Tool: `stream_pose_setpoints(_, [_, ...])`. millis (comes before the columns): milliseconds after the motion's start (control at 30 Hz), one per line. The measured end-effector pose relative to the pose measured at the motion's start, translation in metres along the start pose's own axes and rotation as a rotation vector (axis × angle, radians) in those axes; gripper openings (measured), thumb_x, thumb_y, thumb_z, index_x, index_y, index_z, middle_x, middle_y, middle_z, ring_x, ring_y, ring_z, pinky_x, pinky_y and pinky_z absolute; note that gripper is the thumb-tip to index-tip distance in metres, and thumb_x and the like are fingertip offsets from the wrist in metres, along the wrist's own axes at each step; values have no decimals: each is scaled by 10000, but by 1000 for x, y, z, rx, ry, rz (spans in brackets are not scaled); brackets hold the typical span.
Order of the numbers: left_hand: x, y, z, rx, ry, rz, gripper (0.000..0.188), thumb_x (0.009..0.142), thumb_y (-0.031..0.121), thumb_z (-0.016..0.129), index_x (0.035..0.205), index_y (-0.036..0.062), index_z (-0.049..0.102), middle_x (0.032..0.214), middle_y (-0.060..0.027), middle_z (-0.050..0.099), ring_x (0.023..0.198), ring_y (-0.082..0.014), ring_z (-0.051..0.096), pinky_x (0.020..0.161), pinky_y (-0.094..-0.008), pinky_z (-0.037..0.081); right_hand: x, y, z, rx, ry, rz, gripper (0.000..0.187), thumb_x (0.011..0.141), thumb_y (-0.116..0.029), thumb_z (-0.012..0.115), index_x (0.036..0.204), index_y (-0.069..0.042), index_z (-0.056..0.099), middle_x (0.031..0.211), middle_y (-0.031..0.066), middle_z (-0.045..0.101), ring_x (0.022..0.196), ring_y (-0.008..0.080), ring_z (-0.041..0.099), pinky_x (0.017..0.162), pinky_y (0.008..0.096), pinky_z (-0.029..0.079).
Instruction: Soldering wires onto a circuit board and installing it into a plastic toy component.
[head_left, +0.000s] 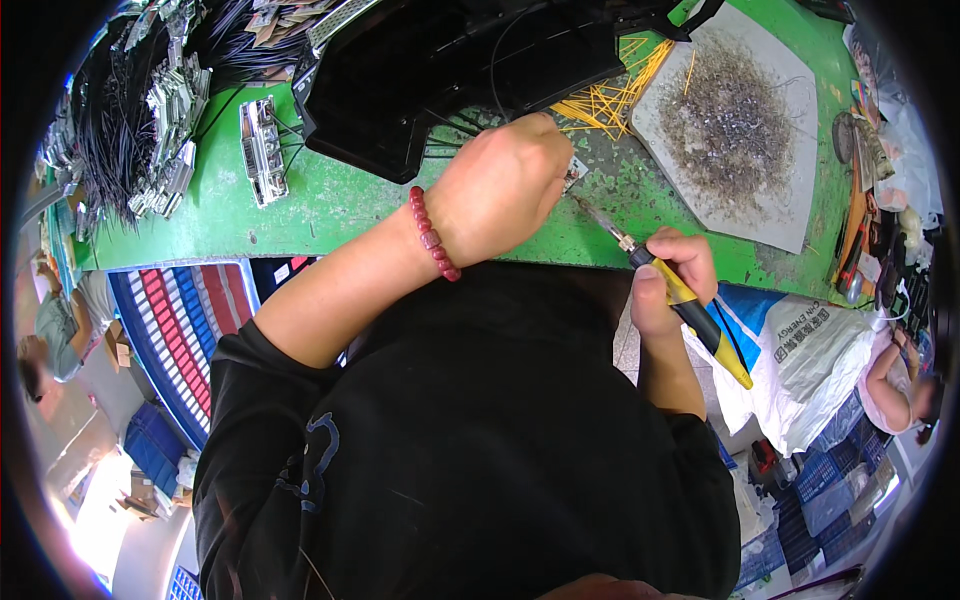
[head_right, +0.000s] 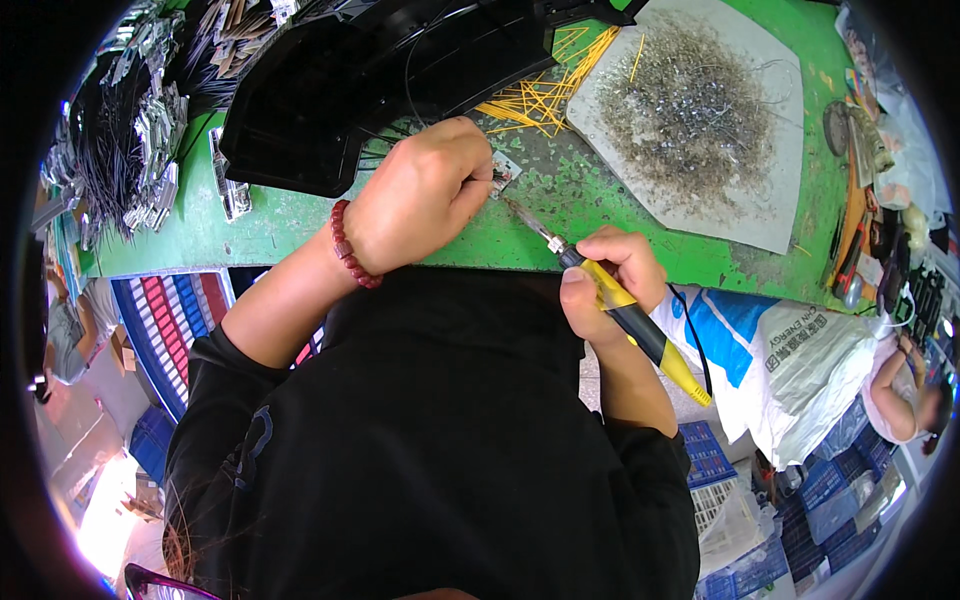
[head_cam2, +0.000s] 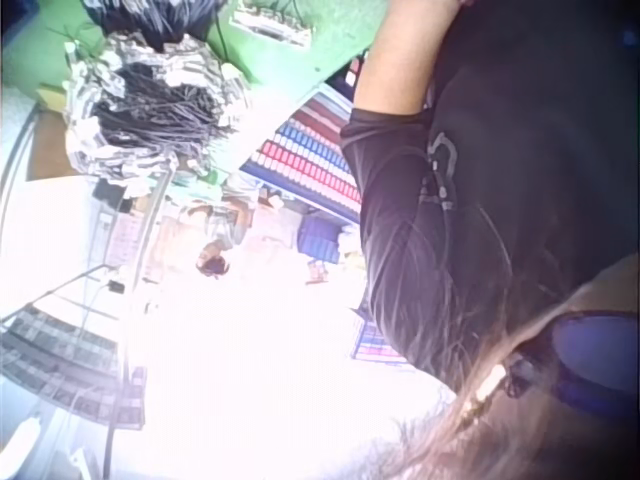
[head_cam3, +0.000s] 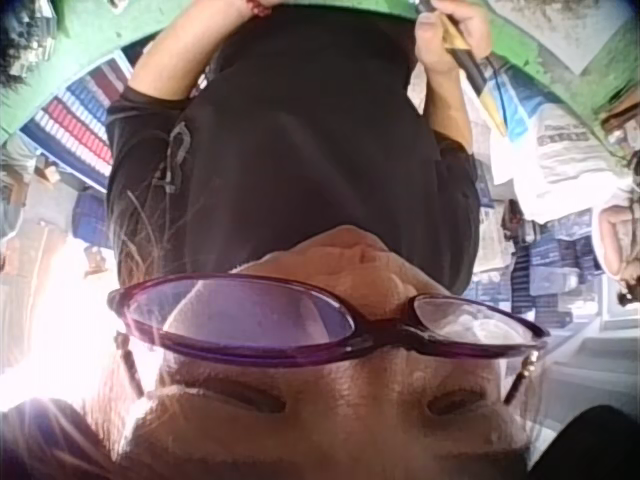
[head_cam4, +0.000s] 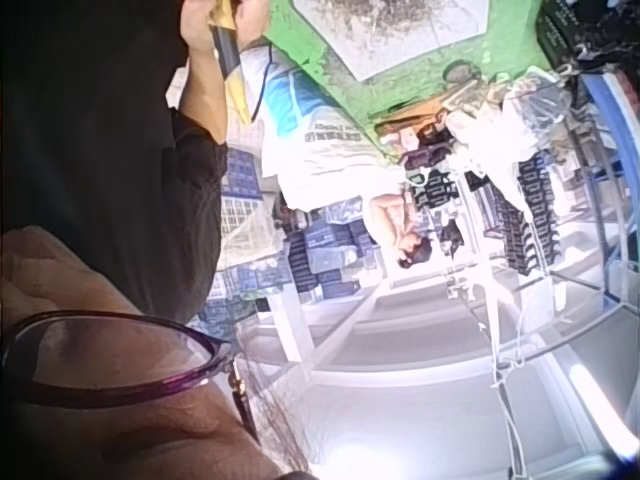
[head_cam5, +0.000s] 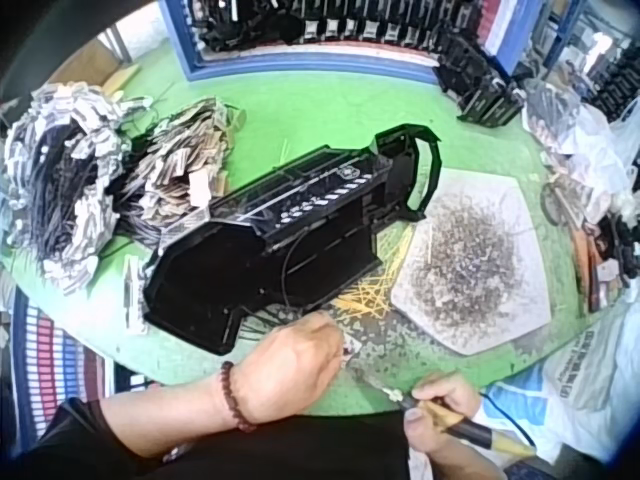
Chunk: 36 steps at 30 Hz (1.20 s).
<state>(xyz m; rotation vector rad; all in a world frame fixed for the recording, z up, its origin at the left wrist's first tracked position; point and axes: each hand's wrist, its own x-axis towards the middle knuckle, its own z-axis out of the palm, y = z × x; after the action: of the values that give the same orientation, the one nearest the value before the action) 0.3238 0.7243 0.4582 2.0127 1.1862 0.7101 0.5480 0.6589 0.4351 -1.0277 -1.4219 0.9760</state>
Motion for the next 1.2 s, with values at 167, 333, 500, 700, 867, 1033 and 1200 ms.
stream_pose_setpoints(167, [0, -1, 0, -5, 0, 6, 82, 745, -39, 617, 743, -18, 538, 782, -146, 558, 741, -338, 575, 644, -388, 478, 2, 0, 1, -32, -24, 3, 243, 807, -162, 701, 916, -6, 551, 710, 40, 535, 579, 93, 434, 517, 238, 325])
stream_pose_setpoints(333, [0, 0, 0, -9, 8, 6, 83, 746, -40, 615, 736, -18, 536, 780, -147, 558, 738, -338, 576, 648, -388, 481, 1, 1, -1, -69, -42, 13, 230, 801, -145, 688, 925, -6, 553, 739, 52, 551, 608, 99, 458, 539, 241, 349])
stream_pose_setpoints(500, [1, 1, 1, -5, 7, 10, 79, 745, -43, 616, 737, -17, 541, 779, -147, 562, 742, -338, 580, 650, -385, 484, 1, -7, 12, 57, 195, 59, 370, 865, -233, 683, 1089, 11, 519, 832, 129, 620, 718, 172, 595, 649, 296, 476])
stream_pose_setpoints(700, [-1, -3, 0, -8, 19, 19, 68, 744, -38, 627, 746, -19, 562, 782, -147, 572, 721, -332, 589, 631, -374, 488, 30, -5, 18, -276, -142, -51, 223, 850, 31, 659, 1061, -39, 678, 781, 83, 677, 657, 186, 667, 569, 272, 516])
stream_pose_setpoints(867, [5, -1, -10, -81, 12, 41, 58, 740, -21, 645, 751, -20, 588, 774, -148, 585, 682, -313, 602, 592, -355, 485, 67, 9, 23, -470, -380, -552, 386, 727, -29, 674, 1096, -130, 623, 832, 46, 647, 762, 263, 640, 665, 371, 492])
stream_pose_setpoints(1033, [5, 10, -31, -264, -45, -194, 60, 764, 8, 672, 786, -15, 621, 802, -107, 618, 686, -191, 603, 609, -296, 486, 78, 6, 34, -541, -396, -622, 390, 723, -54, 677, 1095, -151, 616, 884, 65, 647, 783, 272, 646, 682, 353, 506])
stream_pose_setpoints(1200, [-11, 36, -57, 70, 224, 101, 482, 632, 78, 805, 1077, 63, 623, 1163, -127, 554, 908, -225, 628, 742, -322, 526, 81, -30, 53, -168, -84, -464, 345, 757, 78, 724, 1036, -66, 581, 881, 117, 684, 755, 220, 685, 629, 293, 544])
